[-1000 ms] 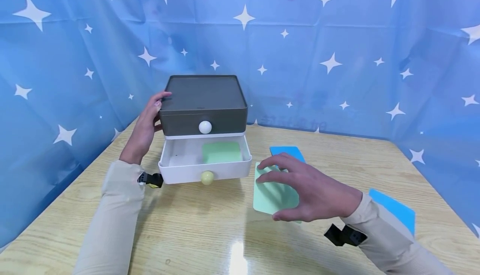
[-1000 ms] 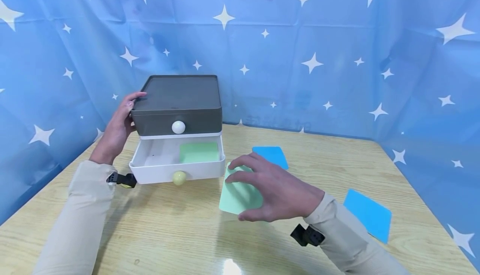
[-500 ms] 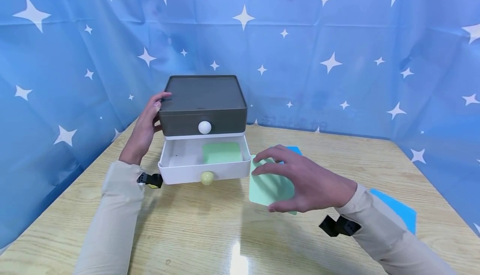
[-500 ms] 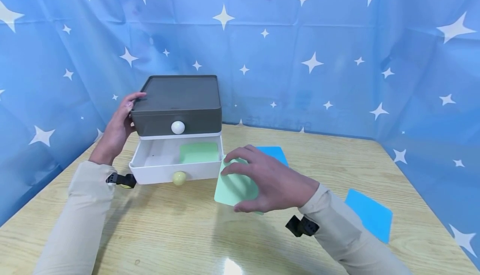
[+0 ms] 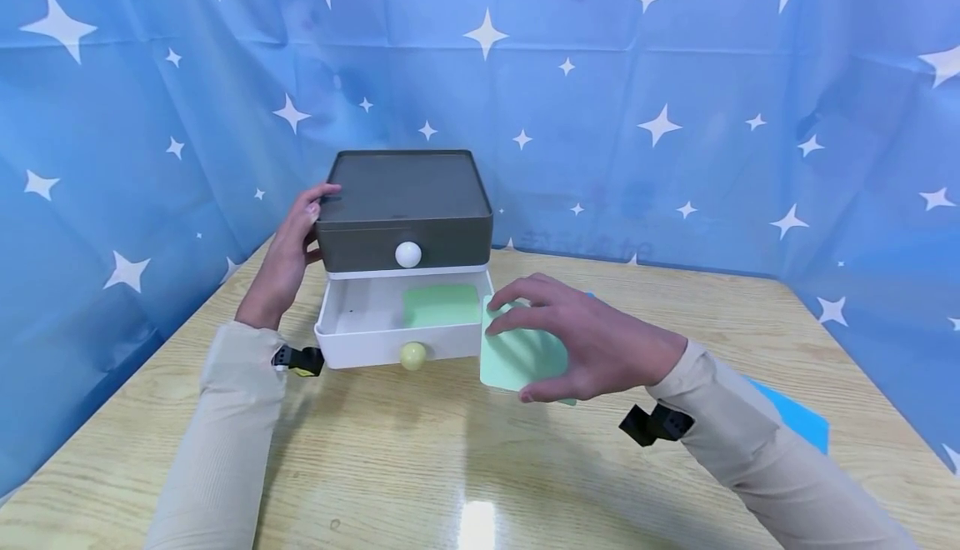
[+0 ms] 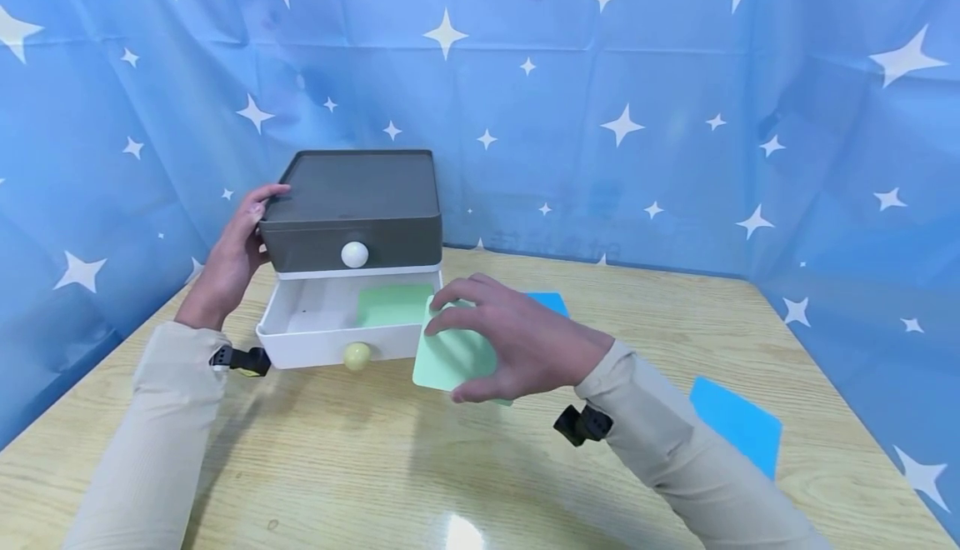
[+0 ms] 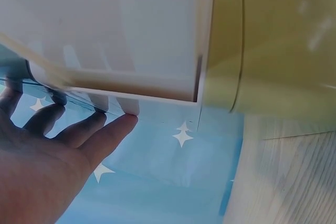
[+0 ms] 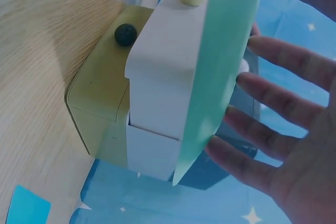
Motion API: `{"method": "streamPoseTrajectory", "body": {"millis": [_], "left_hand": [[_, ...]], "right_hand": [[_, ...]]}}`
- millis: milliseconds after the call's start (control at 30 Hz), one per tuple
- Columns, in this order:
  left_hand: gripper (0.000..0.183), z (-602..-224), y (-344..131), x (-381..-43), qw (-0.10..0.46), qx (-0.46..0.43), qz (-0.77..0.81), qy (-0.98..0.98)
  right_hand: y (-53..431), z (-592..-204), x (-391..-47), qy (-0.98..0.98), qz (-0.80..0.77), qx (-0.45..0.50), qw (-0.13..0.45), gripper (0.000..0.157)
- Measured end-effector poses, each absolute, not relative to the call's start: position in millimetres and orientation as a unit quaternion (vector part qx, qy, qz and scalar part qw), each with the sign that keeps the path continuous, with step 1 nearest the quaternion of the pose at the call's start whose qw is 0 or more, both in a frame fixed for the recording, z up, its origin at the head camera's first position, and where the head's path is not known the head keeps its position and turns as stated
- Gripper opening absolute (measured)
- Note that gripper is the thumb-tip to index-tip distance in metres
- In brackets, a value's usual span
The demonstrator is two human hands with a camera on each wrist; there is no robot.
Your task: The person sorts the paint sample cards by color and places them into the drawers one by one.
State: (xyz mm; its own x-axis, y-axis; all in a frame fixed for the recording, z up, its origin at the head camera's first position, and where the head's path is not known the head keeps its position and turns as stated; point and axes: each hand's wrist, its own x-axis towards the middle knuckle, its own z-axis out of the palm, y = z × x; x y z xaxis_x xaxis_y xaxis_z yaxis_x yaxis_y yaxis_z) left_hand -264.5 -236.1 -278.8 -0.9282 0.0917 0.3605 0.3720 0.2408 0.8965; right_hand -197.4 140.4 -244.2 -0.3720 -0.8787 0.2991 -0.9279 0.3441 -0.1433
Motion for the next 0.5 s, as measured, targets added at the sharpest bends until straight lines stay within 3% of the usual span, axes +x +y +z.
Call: {"method": "streamPoseTrajectory", "body": {"millis": [500], "left_hand": [[0.053,-278.2,-236.2,-264.6,0.119,-0.148,-0.595,-0.781]], "right_hand": [[127.4,-233.0,-213.6,-0.831,0.116,0.543,0.043,0.057]]}}
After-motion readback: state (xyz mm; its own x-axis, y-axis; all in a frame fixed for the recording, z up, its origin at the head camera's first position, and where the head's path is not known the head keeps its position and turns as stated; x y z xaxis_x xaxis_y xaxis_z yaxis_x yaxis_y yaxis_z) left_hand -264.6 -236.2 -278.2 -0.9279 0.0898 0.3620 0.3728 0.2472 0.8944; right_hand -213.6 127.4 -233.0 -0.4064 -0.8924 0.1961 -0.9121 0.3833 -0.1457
